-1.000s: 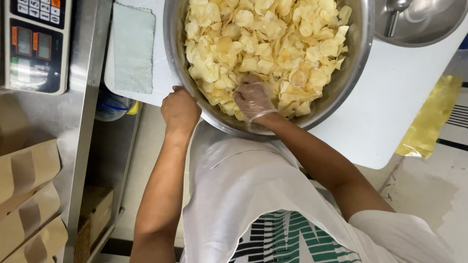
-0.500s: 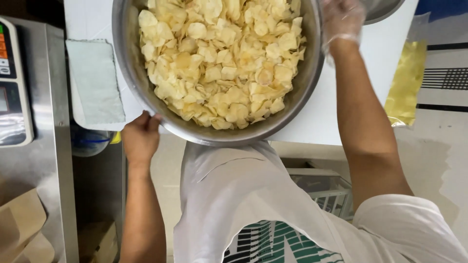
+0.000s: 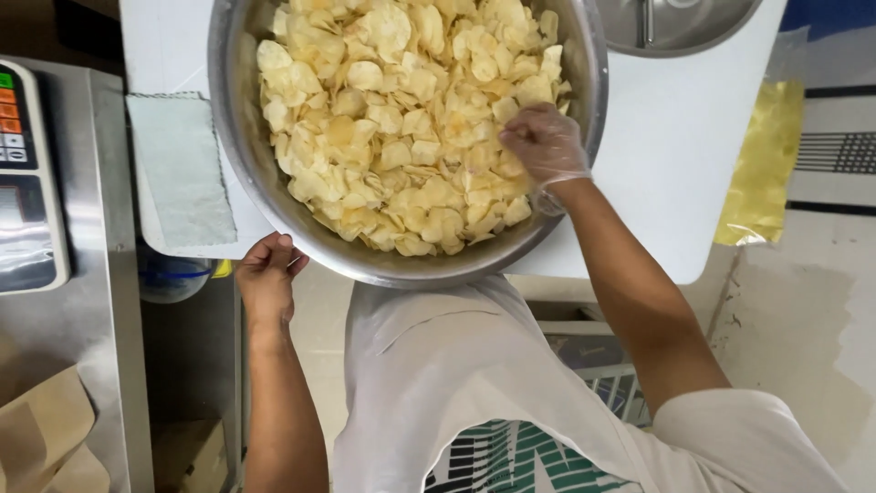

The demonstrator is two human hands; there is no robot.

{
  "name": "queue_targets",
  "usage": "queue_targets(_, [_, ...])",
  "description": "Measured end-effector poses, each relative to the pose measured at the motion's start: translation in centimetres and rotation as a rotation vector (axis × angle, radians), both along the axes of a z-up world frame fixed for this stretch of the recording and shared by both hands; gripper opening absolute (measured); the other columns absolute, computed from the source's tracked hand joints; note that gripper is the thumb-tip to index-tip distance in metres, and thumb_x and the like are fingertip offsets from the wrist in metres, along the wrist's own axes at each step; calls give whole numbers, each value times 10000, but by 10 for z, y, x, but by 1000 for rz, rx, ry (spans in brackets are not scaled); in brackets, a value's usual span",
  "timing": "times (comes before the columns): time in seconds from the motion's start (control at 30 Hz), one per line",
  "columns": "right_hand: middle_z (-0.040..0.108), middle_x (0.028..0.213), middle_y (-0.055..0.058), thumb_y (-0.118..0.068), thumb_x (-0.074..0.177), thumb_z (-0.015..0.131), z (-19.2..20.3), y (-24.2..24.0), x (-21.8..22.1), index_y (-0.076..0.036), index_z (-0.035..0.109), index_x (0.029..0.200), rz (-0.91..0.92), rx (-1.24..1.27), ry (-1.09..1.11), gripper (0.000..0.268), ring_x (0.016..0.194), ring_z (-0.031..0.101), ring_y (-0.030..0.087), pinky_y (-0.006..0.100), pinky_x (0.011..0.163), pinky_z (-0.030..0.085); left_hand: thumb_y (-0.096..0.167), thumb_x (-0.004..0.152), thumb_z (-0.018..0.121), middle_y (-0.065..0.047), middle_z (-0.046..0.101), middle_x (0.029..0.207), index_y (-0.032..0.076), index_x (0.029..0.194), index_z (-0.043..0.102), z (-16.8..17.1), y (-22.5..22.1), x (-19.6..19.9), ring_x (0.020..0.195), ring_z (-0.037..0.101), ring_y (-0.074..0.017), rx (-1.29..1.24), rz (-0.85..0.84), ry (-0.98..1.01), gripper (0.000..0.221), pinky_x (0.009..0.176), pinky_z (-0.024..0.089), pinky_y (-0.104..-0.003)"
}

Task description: The person is seasoning a large bowl of dried fruit chips by adding powder from small jars using a spoon and then mixing the contents by hand.

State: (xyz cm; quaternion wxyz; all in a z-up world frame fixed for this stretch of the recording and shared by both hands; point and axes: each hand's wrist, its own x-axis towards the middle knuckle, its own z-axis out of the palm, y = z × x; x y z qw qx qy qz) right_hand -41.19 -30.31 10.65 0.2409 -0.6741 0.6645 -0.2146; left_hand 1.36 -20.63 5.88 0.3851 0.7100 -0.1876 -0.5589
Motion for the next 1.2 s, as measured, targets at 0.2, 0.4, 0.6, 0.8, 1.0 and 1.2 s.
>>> queue_targets(0.2, [776,1023,-22,-162,940,745,65,-50,-17,-241,773,969,-650,332,-443,89,1056,711,175,307,950,673,154,959,720,-35,637,794,41,1105,703,-12,-2,8,748,625,-109,16,18,22,186,842,668,-332])
queue_targets(0.4, [610,651,-4,-114,896,903,-17,-140,-121,-165,727,890,-1039,-127,-802,183,483,474,115,289,427,358,98,976,686,-24,612,759,72,991,678,-4,-5,0,740,601,-109,31,72,-20,31,842,669,-355])
queue_targets(0.6, [758,1035,3,-47,980,679,17,-153,7,-173,725,1095,-200,16,-317,176,951,723,122,165,877,662,120,975,642,-31,717,982,64,1055,708,7,-8,-11,950,667,-140,91,84,-39,118,909,643,-343])
queue_targets(0.8, [608,1390,166,-234,1043,636,18,-183,110,-99,667,1259,383,55,159,257,1336,481,367,511,1107,388,82,977,638,-71,736,992,34,1096,718,8,-9,-17,950,682,-162,105,148,-46,151,901,650,-360])
queue_targets(1.0, [197,1678,149,-678,959,398,4,-130,129,-282,401,1495,768,391,635,666,1527,157,377,485,1242,58,86,982,630,-48,742,985,54,1091,736,16,-10,-23,934,679,-148,113,165,-35,155,900,644,-338])
queue_targets(1.2, [464,1522,149,-433,936,645,12,-57,72,-186,649,1344,1046,132,654,478,1394,449,389,530,1127,359,9,981,644,-198,694,914,-20,1067,739,11,-11,-21,820,681,-217,41,144,-135,132,765,636,-424])
